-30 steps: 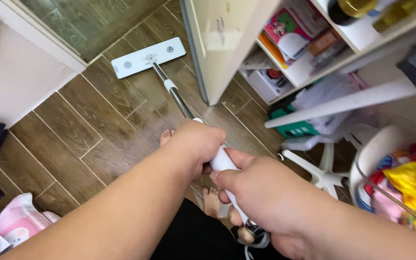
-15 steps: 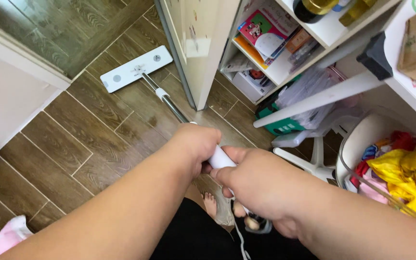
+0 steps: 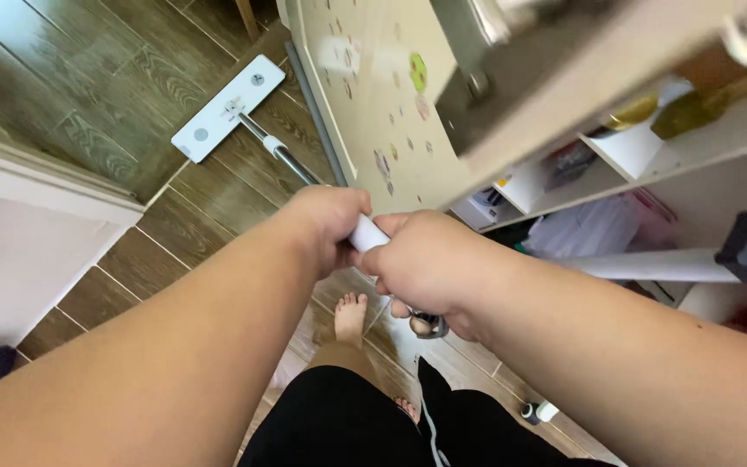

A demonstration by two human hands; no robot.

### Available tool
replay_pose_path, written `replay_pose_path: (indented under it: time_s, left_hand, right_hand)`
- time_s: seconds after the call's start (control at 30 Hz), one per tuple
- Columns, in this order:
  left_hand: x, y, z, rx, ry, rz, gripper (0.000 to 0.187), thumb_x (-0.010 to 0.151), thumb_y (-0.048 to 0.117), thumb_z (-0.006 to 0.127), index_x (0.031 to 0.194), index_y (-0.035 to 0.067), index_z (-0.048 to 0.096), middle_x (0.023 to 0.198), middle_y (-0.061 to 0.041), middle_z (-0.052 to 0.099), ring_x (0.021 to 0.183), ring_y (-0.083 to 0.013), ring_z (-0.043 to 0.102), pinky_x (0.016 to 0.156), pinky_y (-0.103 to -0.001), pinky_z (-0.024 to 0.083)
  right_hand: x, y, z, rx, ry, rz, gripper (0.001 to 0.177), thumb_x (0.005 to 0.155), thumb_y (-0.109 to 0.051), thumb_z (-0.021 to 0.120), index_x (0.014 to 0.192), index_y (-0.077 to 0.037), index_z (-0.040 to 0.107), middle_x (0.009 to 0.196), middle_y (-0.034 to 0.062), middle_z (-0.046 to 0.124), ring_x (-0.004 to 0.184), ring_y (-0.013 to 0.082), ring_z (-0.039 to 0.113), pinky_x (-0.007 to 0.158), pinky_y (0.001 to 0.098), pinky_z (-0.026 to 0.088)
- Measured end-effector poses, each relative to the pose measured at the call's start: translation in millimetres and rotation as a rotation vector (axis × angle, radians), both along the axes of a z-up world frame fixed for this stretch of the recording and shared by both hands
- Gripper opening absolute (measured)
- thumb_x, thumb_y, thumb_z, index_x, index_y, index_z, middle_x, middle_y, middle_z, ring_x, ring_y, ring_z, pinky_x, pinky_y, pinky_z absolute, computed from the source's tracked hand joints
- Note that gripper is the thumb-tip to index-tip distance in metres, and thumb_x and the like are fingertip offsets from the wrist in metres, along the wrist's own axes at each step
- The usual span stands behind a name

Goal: The recorder mops the floor starting from a bathroom area and moving into a bedroom/playroom, moving objects like a chair to clean underneath.

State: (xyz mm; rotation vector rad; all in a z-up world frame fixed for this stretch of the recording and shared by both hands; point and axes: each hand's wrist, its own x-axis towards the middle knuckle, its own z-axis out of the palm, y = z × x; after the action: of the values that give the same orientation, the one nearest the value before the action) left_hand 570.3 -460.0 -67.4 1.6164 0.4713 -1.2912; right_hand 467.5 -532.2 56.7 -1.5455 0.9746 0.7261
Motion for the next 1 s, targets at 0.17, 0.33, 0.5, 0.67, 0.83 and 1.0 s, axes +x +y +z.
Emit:
replay_pose_path:
  time_s: [0.17,0.33,0.5,0.67,0.83,1.0]
  left_hand:
    - [33,-5,-9,0.023,0.036,-0.018,0.015,0.087,0.016,0.060,0.092,0.003,0.067,0.079,-0.014,0.069,0.062,-0.0262,0.067,0.045,-0.037,0.052]
    - [30,0,-18,0.055,0.019,-0.092,0.017,0.088,0.016,0.059,0.092,0.003,0.068,0.078,-0.014,0.070,0.060,-0.0260,0.067,0.045,-0.037,0.051]
    - [12,20,-29,0.046,0.015,-0.172,0.016,0.087,0.013,0.058,0.092,0.002,0.070,0.078,-0.012,0.071,0.061,-0.0259,0.069,0.045,-0.038,0.054]
    - [-37,15,-11,0.114,-0.009,-0.171,0.019,0.088,0.012,0.058,0.097,0.000,0.069,0.079,-0.016,0.071,0.061,-0.0310,0.070,0.043,-0.040,0.054]
    - [-107,11,-20,0.120,0.007,-0.177,0.020,0.091,0.013,0.057,0.101,-0.001,0.067,0.083,-0.019,0.071,0.062,-0.0329,0.070,0.042,-0.041,0.052]
    - [-205,7,-20,0.122,-0.043,-0.165,0.020,0.091,0.015,0.056,0.100,0.003,0.069,0.083,-0.018,0.071,0.062,-0.0328,0.070,0.043,-0.044,0.049]
  right_hand:
    - [34,-1,7,0.059,0.113,-0.055,0.022,0.094,-0.028,0.066,0.115,-0.020,0.067,0.075,0.0011,0.055,0.051,0.0117,0.046,0.041,0.0305,0.035]
    - [29,5,6,0.121,0.127,-0.074,0.019,0.095,-0.029,0.064,0.113,-0.023,0.068,0.073,-0.0008,0.051,0.050,0.0104,0.044,0.040,0.0294,0.035]
    - [3,23,-4,0.178,0.078,-0.094,0.019,0.095,-0.027,0.063,0.114,-0.022,0.066,0.073,0.0000,0.052,0.049,0.0111,0.044,0.040,0.0297,0.036]
    - [-42,24,8,0.211,0.132,-0.113,0.017,0.098,-0.027,0.060,0.114,-0.024,0.065,0.071,-0.0009,0.050,0.048,0.0111,0.043,0.040,0.0302,0.035]
    - [-113,21,11,0.226,0.153,-0.123,0.016,0.098,-0.029,0.060,0.113,-0.025,0.065,0.070,-0.0017,0.048,0.049,0.0110,0.043,0.041,0.0292,0.034]
    - [-213,15,-13,0.224,0.079,-0.084,0.018,0.097,-0.026,0.061,0.114,-0.025,0.068,0.072,-0.0021,0.050,0.052,0.0103,0.044,0.043,0.0278,0.036]
